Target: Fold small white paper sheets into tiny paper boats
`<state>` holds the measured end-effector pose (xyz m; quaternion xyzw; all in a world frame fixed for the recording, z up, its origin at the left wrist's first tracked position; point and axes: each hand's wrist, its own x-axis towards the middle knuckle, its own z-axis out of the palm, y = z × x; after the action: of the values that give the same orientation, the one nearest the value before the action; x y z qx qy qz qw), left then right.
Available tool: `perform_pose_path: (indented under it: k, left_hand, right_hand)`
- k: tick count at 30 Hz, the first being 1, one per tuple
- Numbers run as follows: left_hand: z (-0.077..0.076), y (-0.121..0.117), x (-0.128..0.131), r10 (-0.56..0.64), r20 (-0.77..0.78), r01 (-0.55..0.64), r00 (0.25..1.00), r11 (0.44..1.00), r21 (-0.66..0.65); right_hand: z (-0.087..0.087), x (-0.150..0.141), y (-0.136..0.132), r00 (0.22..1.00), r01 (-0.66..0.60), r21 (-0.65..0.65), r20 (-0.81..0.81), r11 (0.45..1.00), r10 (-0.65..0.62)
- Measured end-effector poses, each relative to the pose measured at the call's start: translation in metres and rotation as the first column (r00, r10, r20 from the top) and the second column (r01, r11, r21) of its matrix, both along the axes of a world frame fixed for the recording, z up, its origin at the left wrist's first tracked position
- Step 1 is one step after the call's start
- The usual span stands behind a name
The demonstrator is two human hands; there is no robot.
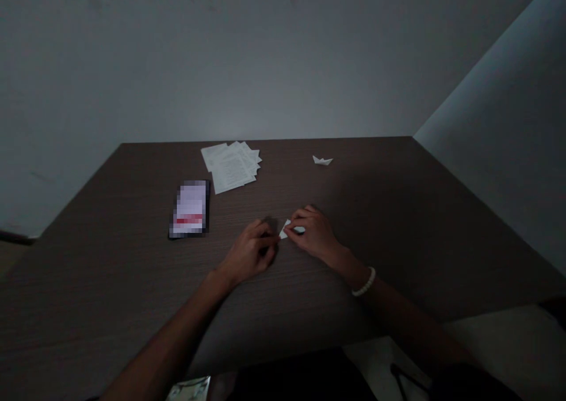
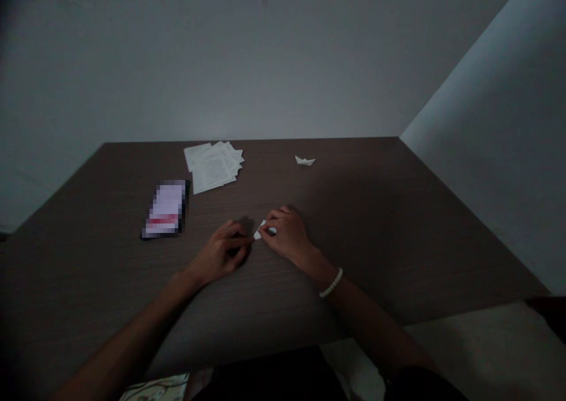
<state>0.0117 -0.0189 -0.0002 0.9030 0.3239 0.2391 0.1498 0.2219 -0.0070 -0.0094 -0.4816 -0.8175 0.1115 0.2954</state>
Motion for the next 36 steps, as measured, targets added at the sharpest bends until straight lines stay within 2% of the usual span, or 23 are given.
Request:
perform_pose_path:
  k: [12,21,36]
  left_hand:
    - [0.0041,-0.0011,0.0021,-0.008,0.004,0.007,1.000,0.998,0.066]
    - [0.0012,0.0005,-0.0018,0.098,-0.043,-0.094,0.994,0.993,0.076]
    - [0.0057,-0.0031,-0.0008,0.032,-0.183,-0.004,0.983,0.988,0.154]
  right_hand:
    - [0.0000,-0.0031,0.0002,0.998,0.047,-0.025,-0.030,0.999,-0.047]
    - [0.0014,-0.0046,-0.0003,0.998,0.059,-0.035,-0.023,0.998,-0.060]
    - [0.0033,-0.0045,-0.0013,0.997,0.064,-0.034,-0.039,0.997,-0.066]
